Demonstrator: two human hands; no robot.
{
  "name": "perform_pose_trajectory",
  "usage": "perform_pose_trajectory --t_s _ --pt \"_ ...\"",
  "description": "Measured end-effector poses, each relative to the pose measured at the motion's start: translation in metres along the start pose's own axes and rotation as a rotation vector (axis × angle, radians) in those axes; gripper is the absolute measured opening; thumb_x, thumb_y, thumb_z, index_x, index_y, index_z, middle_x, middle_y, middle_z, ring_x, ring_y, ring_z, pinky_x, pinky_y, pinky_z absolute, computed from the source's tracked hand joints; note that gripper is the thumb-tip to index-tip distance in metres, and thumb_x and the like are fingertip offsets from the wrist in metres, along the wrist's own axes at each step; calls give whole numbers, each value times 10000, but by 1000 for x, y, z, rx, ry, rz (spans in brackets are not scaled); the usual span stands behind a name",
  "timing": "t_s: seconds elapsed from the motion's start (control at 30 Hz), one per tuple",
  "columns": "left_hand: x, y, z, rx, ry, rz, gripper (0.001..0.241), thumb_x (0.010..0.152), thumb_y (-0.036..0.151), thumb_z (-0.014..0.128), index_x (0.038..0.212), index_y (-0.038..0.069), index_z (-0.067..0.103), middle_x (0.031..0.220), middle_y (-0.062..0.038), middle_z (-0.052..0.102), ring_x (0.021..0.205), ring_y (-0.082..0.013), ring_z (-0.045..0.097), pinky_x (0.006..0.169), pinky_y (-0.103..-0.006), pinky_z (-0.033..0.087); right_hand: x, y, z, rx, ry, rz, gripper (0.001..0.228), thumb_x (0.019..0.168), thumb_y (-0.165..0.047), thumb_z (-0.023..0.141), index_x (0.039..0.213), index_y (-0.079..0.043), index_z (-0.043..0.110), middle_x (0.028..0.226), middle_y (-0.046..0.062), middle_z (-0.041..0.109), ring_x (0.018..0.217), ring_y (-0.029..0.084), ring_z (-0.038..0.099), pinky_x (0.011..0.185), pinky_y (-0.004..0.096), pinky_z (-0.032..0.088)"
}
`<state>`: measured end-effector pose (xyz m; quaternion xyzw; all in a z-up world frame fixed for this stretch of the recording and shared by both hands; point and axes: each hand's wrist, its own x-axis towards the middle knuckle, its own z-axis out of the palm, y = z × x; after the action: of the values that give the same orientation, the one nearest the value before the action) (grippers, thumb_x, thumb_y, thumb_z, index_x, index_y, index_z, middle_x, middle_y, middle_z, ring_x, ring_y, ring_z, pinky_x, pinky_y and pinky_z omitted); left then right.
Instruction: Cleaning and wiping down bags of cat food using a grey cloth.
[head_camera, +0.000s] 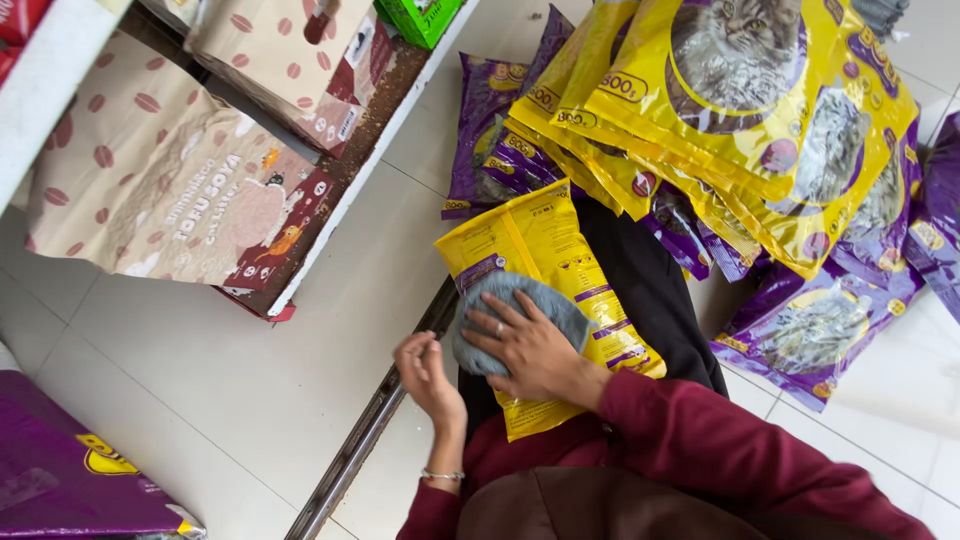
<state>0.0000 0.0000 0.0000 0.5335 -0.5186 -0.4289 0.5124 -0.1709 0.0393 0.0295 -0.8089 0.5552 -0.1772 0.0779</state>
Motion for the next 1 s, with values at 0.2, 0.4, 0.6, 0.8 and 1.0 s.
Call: perform_pose_trajectory --t_s 0.2,0.4,0.6,0.8,1.0 --pt "37 75 22 123 -194 295 93 944 6 581 1032 24 605 1115 -91 578 1048 -217 584 968 -338 494 -68 -19 -45 229 -160 -40 818 777 -415 677 1536 -211 450 1618 66 385 1524 327 235 1202 587 137" --pt "22 82 80 369 -395 332 406 1076 267 398 1419 57 455 1414 -223 489 1427 -449 339 1149 -633 254 -98 26 -43 34 -14 190 725 921 -580 340 1565 -258 430 1591 96 424 1474 377 350 1122 634 241" --pt "8 24 92 754 -497 329 497 1102 262 331 1562 73 337 1632 -167 301 1497 -398 244 1139 -672 193 -1 104 -21 24 105 348 740 979 -651 185 1566 -269 425 1615 62 412 1478 351 383 1114 617 346" --pt "10 21 90 785 -572 251 613 1050 361 408 1602 131 269 1675 -126 201 1537 -359 153 1155 -670 136 67 205 29 216 -130 705 655 901 -686 466 1405 -285 586 1417 11 627 1316 287 585 1122 516 440" --pt "16 24 78 576 -652 152 613 1054 396 350 1595 115 278 1666 -166 203 1531 -414 128 1150 -698 112 2 101 -37 167 165 545 550 951 -490 530 1398 -170 566 1513 134 519 1391 429 465 1055 656 421"
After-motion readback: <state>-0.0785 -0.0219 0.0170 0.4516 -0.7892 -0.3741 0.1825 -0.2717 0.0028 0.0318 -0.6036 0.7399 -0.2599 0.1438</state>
